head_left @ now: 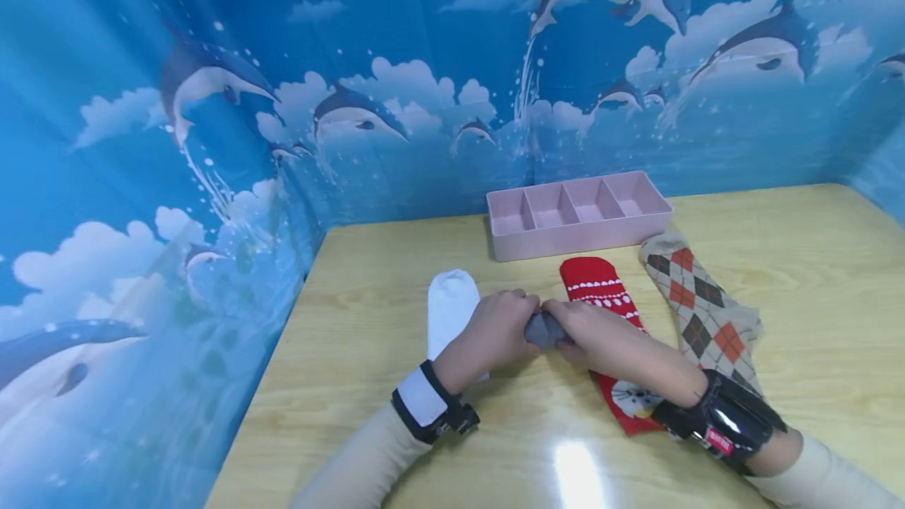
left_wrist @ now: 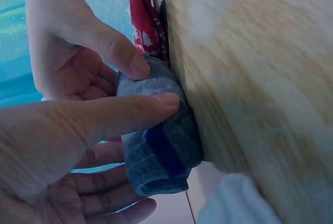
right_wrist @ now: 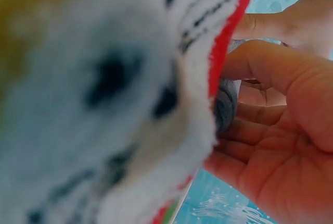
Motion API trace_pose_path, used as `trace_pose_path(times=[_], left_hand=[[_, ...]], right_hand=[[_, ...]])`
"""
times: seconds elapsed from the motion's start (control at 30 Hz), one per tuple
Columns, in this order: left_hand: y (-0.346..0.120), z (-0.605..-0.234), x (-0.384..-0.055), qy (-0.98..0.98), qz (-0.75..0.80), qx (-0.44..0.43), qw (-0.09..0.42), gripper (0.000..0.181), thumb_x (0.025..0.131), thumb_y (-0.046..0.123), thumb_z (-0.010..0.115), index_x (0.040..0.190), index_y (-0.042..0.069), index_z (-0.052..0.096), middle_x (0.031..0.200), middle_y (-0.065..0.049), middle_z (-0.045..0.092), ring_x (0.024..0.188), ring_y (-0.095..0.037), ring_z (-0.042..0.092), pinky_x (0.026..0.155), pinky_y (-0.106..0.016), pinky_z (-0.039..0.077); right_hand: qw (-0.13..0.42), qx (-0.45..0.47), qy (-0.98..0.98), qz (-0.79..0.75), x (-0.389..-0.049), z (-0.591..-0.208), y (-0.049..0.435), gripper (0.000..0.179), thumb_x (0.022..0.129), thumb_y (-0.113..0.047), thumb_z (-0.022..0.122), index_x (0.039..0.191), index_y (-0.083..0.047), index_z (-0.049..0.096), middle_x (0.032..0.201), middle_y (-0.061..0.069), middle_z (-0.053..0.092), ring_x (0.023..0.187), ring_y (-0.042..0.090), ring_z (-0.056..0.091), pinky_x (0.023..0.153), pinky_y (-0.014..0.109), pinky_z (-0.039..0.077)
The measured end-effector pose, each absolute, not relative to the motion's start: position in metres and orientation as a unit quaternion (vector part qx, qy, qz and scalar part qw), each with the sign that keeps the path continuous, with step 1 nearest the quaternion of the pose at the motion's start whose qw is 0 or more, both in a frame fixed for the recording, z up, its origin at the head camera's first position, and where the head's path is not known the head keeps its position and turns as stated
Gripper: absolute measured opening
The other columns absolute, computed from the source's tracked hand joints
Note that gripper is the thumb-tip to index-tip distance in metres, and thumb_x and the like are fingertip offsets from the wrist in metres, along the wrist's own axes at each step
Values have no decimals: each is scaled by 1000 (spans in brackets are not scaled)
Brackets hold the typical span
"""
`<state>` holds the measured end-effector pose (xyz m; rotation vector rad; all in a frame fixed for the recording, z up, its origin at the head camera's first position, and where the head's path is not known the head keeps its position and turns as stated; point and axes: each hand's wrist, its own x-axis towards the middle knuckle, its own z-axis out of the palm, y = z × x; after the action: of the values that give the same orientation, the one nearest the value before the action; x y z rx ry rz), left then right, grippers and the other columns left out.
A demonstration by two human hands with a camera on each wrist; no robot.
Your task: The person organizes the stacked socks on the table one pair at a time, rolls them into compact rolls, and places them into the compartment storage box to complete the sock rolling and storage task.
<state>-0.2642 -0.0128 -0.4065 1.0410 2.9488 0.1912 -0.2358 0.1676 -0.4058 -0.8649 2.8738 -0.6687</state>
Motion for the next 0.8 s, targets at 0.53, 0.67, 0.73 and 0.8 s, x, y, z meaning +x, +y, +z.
trace_pose_path(times=[0.53, 0.67, 0.73, 0.8], left_hand=[[0, -412, -263, 931, -16, 364, 1, 48, 73, 36, 88, 106, 8, 68, 88, 0, 68, 73, -9, 58, 62, -22, 47], [0, -408, -266, 927, -32, 373, 2, 43, 78, 37, 87, 105, 9, 70, 90, 0, 72, 76, -9, 63, 67, -23, 52], [1, -405, -267, 927, -31, 375, -2, 39, 79, 36, 86, 103, 10, 71, 89, 1, 72, 75, -8, 63, 68, -22, 53], [1, -403, -269, 925, -27, 378, -7, 38, 79, 37, 86, 101, 10, 71, 87, 1, 72, 73, -8, 63, 66, -21, 52]], right_hand=[[41, -248, 943, -218, -226, -414, 169, 35, 87, -11, 78, 118, -1, 64, 97, 6, 64, 84, 15, 60, 77, 37, 56], [18, -273, 939, -210, -228, -419, 172, 33, 88, -11, 77, 116, 1, 64, 93, 7, 62, 81, 15, 56, 72, 37, 54], [12, -277, 938, -208, -227, -417, 172, 30, 89, -10, 77, 114, 1, 64, 92, 7, 61, 80, 15, 56, 72, 36, 53], [14, -272, 938, -213, -224, -409, 171, 28, 88, -7, 77, 112, 0, 64, 91, 6, 61, 81, 15, 56, 72, 34, 53]])
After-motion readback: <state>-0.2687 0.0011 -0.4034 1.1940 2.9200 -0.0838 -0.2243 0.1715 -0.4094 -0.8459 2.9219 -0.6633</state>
